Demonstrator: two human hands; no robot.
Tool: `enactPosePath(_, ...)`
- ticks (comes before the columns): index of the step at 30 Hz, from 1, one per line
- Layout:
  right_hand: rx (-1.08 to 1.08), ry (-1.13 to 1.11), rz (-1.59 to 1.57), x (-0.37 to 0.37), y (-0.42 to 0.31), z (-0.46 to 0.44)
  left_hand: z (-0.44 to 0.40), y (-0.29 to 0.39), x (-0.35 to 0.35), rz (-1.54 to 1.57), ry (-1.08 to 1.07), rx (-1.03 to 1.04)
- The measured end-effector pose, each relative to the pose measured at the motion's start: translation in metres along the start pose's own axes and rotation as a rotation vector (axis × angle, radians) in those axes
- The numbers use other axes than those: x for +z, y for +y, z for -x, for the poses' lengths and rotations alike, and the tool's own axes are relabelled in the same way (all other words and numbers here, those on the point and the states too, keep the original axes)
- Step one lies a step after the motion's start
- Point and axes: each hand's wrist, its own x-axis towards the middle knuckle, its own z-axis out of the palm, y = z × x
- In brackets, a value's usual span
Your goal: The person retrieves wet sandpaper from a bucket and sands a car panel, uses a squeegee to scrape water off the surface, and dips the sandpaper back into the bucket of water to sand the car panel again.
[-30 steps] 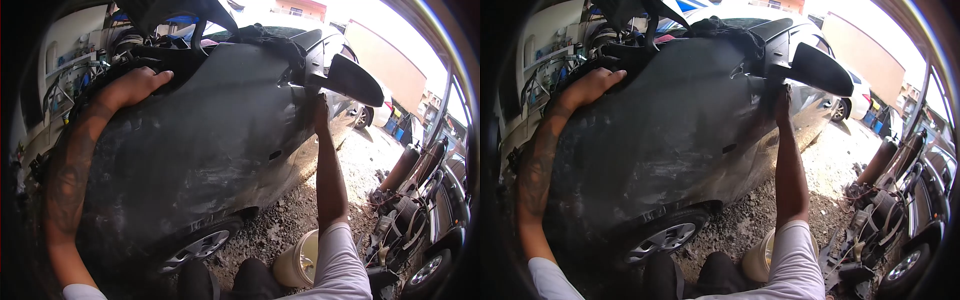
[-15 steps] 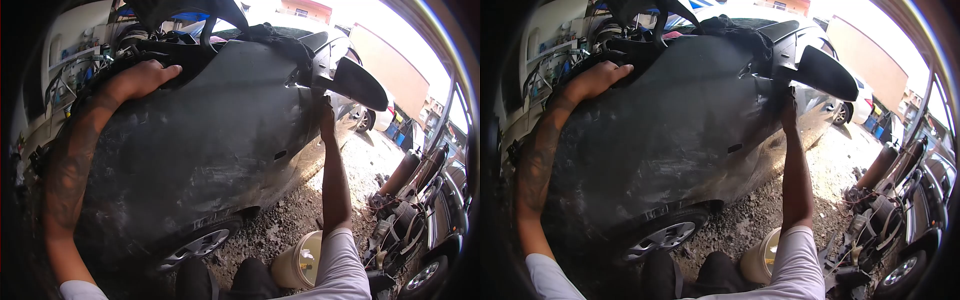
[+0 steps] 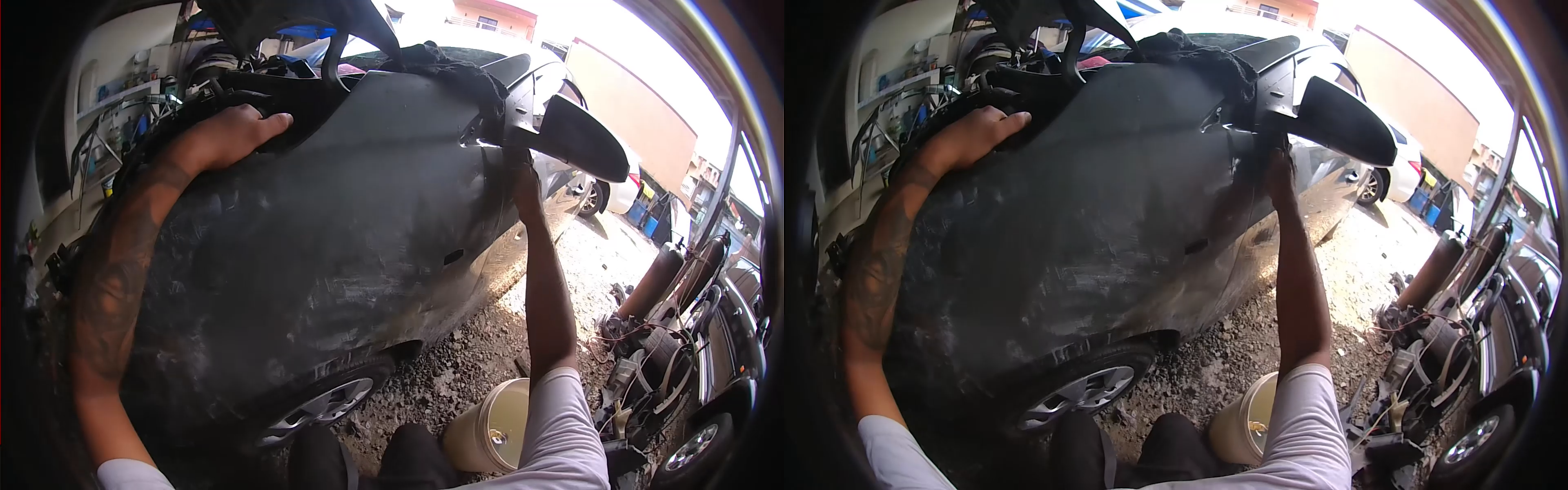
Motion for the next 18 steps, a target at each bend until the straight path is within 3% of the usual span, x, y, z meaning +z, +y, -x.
enactPosePath(1, 0.116, -0.137, -0.125, -0.008, 0.013, -0.008, -0.002, 0.000, 0.002, 0.002, -0.007, 0.049)
enactPosePath(2, 0.120, -0.134, -0.127, -0.004, 0.020, -0.011, -0.002, 0.001, 0.001, -0.002, -0.008, 0.052)
enactPosePath(4, 0.277, -0.120, -0.657, 0.001, 0.021, -0.015, 0.004, 0.008, -0.002, -0.033, 0.027, 0.038)
enactPosePath(11, 0.047, 0.207, -0.108, 0.018, 0.016, 0.003, 0.003, 0.007, -0.007, 0.083, -0.069, -0.060)
enactPosePath(18, -0.057, 0.026, -0.272, 0.007, 0.015, 0.003, 0.004, 0.011, -0.002, 0.020, 0.006, -0.049)
